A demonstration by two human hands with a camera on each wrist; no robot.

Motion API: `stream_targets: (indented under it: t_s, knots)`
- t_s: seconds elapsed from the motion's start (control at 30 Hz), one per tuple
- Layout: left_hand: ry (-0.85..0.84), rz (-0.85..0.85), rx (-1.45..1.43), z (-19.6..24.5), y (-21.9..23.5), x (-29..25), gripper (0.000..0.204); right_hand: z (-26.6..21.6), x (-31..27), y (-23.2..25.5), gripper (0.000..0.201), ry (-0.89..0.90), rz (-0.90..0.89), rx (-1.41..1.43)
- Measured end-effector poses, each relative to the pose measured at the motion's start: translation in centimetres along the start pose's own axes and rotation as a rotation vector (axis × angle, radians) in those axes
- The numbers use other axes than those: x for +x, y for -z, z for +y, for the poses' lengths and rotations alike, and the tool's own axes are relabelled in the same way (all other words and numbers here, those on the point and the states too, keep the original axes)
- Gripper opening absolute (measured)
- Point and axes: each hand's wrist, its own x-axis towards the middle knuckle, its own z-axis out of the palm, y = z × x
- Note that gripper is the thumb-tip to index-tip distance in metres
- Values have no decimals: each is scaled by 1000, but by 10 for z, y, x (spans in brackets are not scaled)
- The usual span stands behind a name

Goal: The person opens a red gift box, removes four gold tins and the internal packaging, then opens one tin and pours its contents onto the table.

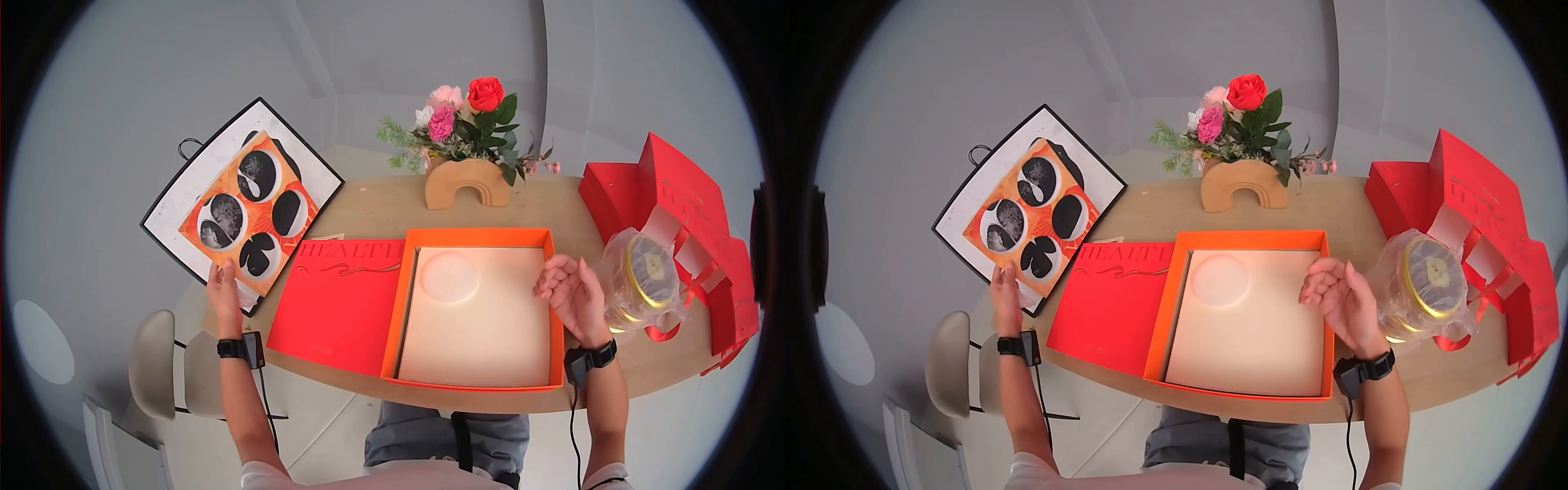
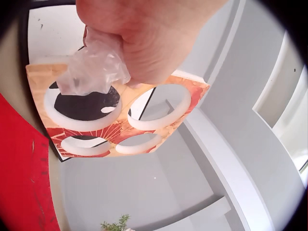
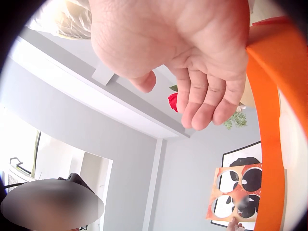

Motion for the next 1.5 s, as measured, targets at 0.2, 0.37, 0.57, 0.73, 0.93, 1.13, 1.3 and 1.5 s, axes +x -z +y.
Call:
stream_targets:
  t_s: [0.2,0.37,0.57,0.73,0.93,1.13,1.3,1.5]
  knots:
    - [25,-24,19,-23,3,-2,44,0,0,0,51,0,-10,-27]
    - [122,69,111,-43,7,1,64,0,-1,0,50,1,-11,-26]
    - [-375,444,787,7,1,-22,57,0,-2,-1,49,0,-11,-28]
    - [-175,74,302,121,-78,-97,40,-1,-1,-1,50,6,-31,-26]
    - [113,-808,-166,148,-163,-125,28,-1,-1,-1,50,14,-40,-35]
    - [-552,-1133,252,113,-250,-123,20,-1,-1,2,51,21,-47,-34]
    - [-798,-1274,845,124,-269,-162,55,-3,-1,0,52,8,-55,-29]
    - [-744,-1441,1168,118,-293,-149,84,-3,-2,0,55,13,-60,-31]
